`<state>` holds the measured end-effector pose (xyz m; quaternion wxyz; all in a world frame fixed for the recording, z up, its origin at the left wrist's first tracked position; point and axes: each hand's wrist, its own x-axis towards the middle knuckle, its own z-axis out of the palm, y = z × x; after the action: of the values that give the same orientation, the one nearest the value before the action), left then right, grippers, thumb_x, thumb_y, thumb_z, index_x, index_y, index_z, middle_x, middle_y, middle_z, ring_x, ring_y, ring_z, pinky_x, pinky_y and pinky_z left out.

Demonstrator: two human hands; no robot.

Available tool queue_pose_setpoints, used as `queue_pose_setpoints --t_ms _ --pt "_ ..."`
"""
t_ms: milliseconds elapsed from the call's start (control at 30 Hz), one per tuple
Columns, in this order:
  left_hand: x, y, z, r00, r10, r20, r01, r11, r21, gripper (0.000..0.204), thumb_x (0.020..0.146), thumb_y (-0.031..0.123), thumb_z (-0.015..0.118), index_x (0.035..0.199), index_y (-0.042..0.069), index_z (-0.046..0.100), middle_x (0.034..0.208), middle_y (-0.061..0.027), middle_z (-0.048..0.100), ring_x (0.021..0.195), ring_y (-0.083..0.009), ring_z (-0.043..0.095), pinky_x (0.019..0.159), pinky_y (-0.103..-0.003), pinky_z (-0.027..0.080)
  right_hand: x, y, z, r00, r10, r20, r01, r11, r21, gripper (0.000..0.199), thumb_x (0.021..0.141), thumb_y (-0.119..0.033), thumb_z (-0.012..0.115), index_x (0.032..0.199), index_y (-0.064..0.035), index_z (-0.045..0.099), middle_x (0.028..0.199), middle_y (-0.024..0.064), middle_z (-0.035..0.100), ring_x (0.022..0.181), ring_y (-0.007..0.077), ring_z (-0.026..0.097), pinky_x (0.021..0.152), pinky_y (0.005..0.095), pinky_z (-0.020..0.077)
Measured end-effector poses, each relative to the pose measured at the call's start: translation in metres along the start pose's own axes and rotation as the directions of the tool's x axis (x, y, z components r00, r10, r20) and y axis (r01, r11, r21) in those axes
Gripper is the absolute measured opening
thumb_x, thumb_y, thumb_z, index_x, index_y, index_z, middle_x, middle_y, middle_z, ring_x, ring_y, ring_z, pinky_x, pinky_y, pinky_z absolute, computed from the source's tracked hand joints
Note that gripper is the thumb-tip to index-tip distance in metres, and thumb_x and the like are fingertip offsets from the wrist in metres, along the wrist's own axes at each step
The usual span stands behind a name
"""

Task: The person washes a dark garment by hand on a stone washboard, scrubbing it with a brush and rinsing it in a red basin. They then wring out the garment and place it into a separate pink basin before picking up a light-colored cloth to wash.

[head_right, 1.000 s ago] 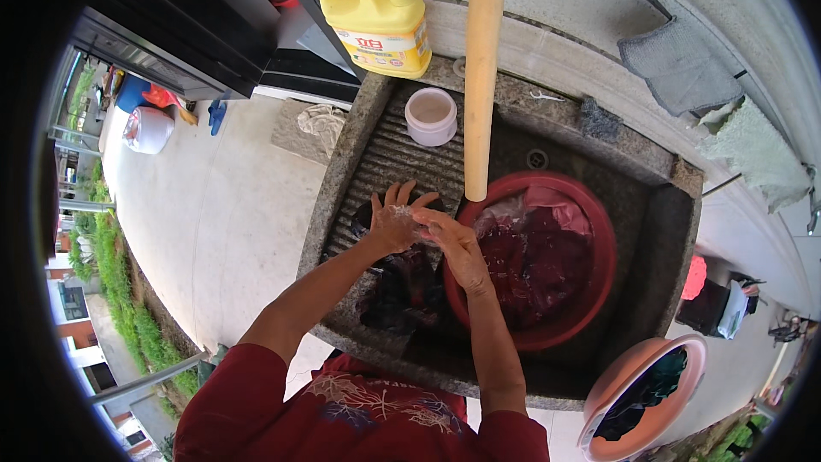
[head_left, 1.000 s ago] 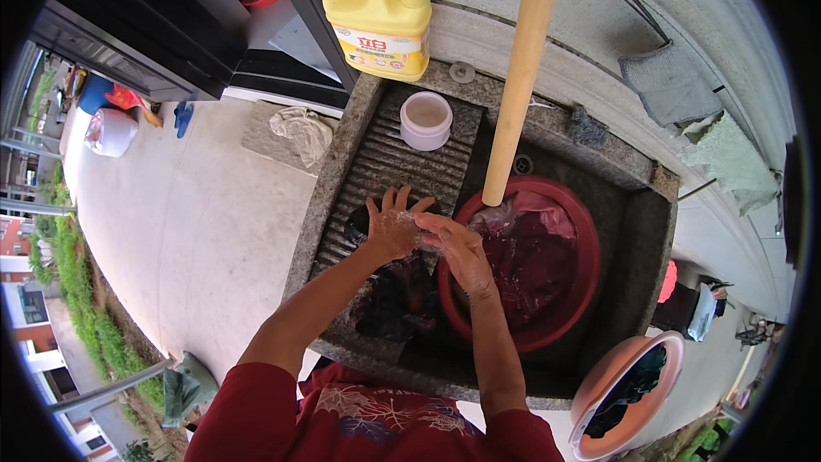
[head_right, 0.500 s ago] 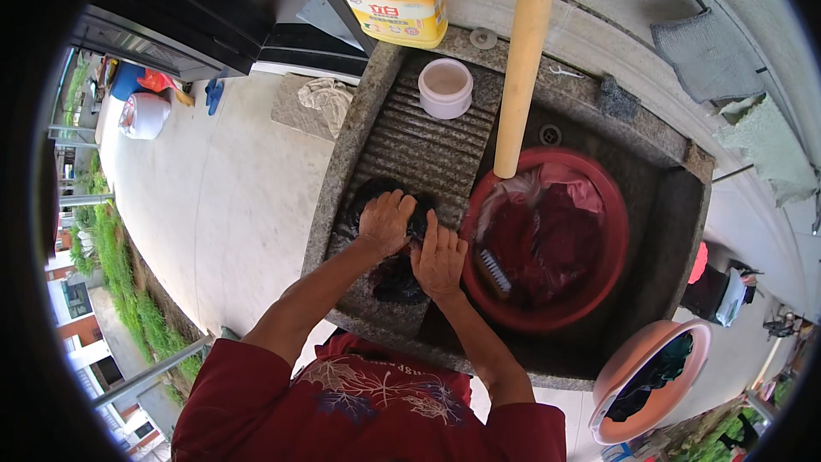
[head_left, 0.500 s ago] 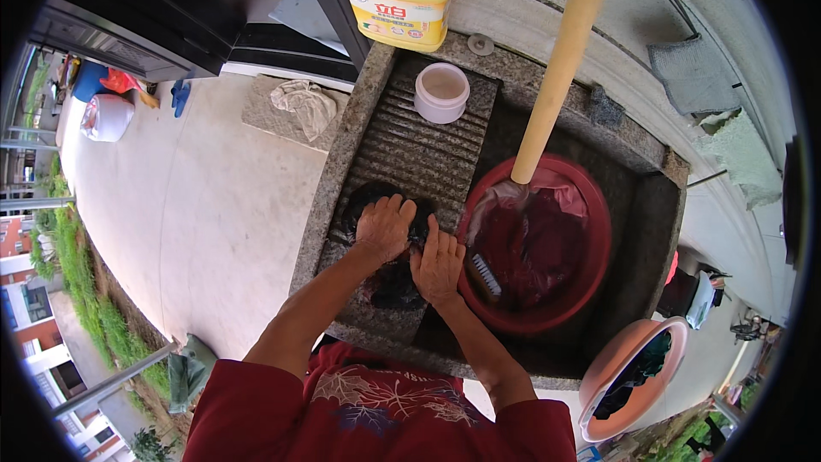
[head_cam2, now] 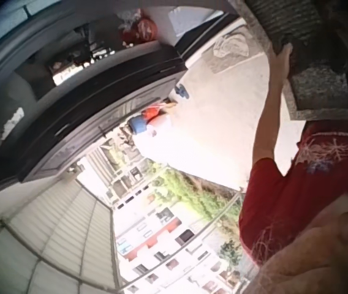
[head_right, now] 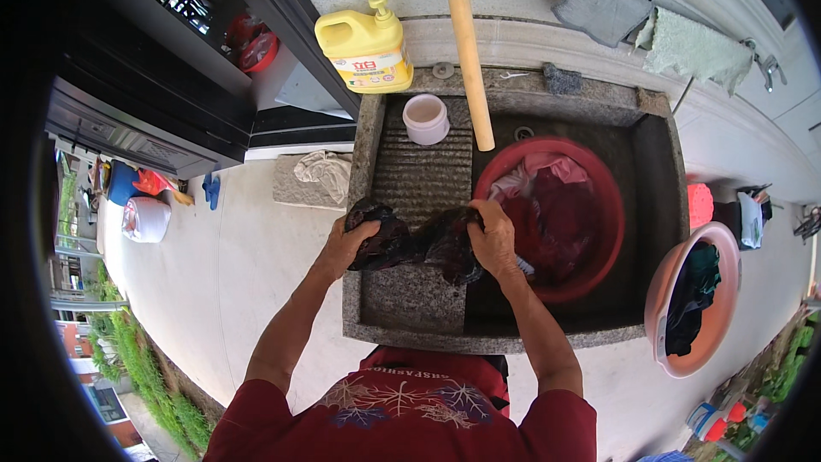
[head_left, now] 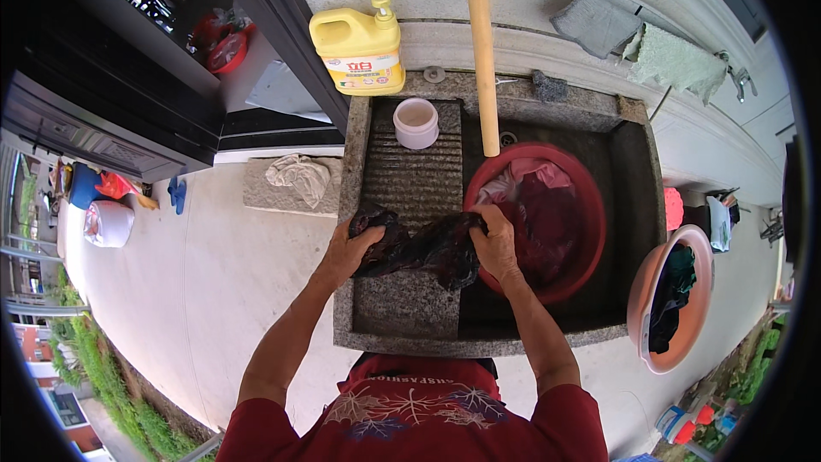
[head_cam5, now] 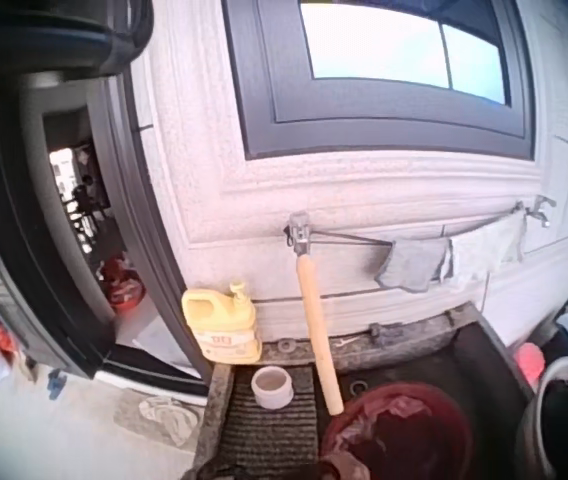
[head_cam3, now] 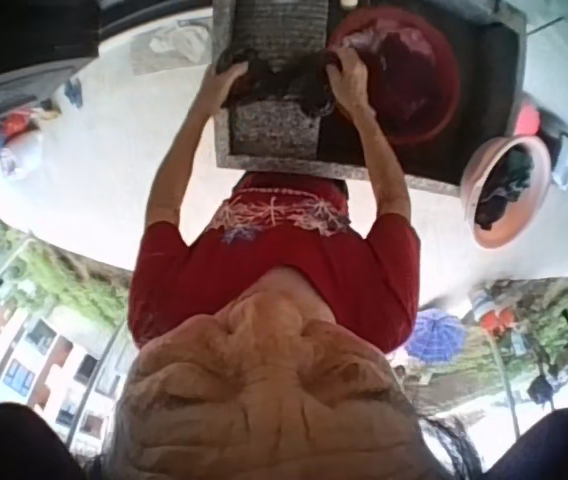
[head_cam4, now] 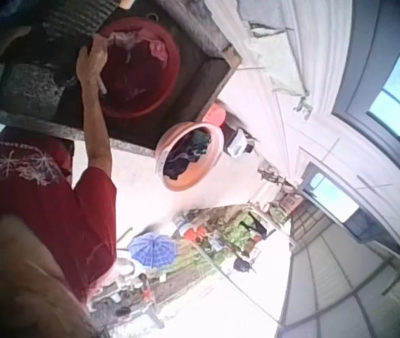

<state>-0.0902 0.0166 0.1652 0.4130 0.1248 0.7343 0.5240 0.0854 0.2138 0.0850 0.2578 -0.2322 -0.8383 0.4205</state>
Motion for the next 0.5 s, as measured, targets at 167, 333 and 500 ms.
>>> queue_pose_setpoints --t_ms 167,333,500 --pt "-0.042 -0.010 -0.011 0.994 0.050 -0.094 -0.080 0.936 -0.342 0.020 0.085 0.020 0.059 0.091 0.002 0.068 0.078 0.0007 0.064 0.072 -0.0084 0.057 0.069 -0.028 0.047 0.026 -0.074 0.004 0.979 -0.067 -0.192 0.090 0.990 0.111 0.035 0.072 0.012 0.053 0.105 -0.0008 0.053 0.091 0.0130 0.053 0.083 0.0289 0.056 0.075 0.0327 0.0455" --pt "-0.038 -0.093 -0.001 0.966 -0.110 0.232 0.001 0.907 0.422 0.049 0.081 0.038 0.067 0.107 -0.003 0.059 0.110 -0.0138 0.055 0.102 -0.0230 0.051 0.091 -0.036 0.041 -0.022 -0.022 0.037 0.995 0.025 0.100 -0.019 0.998 -0.058 0.040 0.074 0.001 0.057 0.113 -0.0059 0.053 0.105 0.0135 0.048 0.089 0.0288 0.054 0.076 0.0357 0.0452" --pt "-0.037 -0.094 0.024 0.936 0.343 0.083 -0.277 0.568 0.775 0.070 0.074 0.040 0.073 0.126 0.004 0.043 0.127 -0.0188 0.032 0.117 -0.0376 0.032 0.095 -0.050 0.033 -0.001 0.022 0.052 0.989 0.147 -0.021 -0.147 0.959 -0.244 0.047 0.077 -0.022 0.066 0.121 -0.0136 0.052 0.113 0.0165 0.048 0.101 0.0329 0.051 0.078 0.0429 0.0457"
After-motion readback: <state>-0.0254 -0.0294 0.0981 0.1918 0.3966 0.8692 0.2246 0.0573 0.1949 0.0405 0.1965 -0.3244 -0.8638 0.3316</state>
